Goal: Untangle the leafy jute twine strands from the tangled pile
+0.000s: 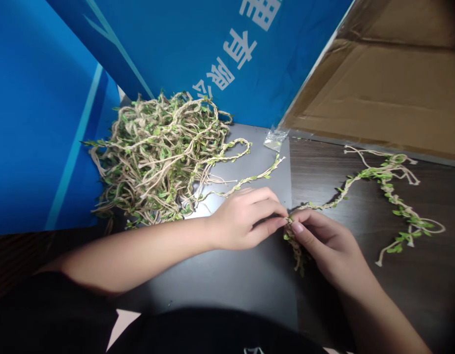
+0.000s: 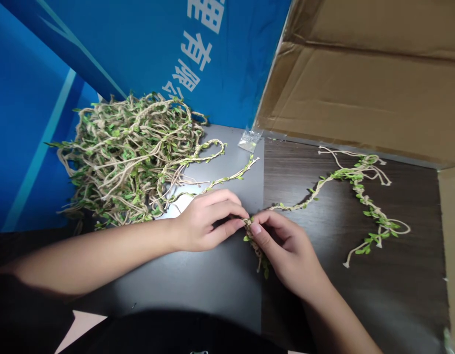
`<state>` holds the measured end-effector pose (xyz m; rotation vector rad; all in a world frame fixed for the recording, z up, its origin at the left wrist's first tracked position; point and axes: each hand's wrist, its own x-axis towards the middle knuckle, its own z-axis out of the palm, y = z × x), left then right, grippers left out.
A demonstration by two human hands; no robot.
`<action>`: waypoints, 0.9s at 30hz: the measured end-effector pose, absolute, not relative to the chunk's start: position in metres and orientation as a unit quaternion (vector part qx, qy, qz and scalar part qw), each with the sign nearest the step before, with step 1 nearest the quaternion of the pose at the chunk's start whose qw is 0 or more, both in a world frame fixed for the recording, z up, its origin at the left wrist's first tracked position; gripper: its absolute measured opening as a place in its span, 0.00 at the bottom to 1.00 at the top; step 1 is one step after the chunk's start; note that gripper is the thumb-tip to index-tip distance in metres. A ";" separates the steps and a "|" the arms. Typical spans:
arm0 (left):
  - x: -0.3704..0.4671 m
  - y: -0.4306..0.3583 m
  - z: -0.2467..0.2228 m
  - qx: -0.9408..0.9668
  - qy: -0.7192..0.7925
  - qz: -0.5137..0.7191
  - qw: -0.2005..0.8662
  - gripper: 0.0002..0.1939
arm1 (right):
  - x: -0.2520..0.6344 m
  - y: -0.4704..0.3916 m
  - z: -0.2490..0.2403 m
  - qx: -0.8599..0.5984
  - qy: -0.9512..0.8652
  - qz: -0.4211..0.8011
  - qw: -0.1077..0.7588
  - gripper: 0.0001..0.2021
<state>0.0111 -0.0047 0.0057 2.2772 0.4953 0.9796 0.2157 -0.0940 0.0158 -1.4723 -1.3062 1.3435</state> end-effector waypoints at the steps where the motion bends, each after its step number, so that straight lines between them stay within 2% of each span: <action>1: 0.011 -0.004 0.006 0.856 0.182 0.369 0.313 0.08 | 0.216 -0.094 0.015 -0.572 -0.498 0.535 0.372 0.10; 7: 0.011 -0.005 0.006 0.842 0.196 0.363 0.348 0.06 | 0.219 -0.095 0.011 -0.574 -0.461 0.552 0.391 0.10; 11: 0.011 -0.007 0.005 0.840 0.230 0.371 0.321 0.07 | 0.218 -0.095 0.011 -0.578 -0.455 0.550 0.396 0.10; 22: 0.011 -0.006 0.006 0.896 0.212 0.289 0.260 0.09 | 0.211 -0.092 0.018 -0.574 -0.524 0.526 0.346 0.11; 25: 0.011 -0.006 0.006 0.902 0.208 0.286 0.247 0.09 | 0.211 -0.093 0.017 -0.582 -0.570 0.470 0.340 0.09; 27: 0.012 -0.006 0.006 0.904 0.218 0.286 0.230 0.09 | 0.211 -0.094 0.016 -0.595 -0.632 0.360 0.343 0.04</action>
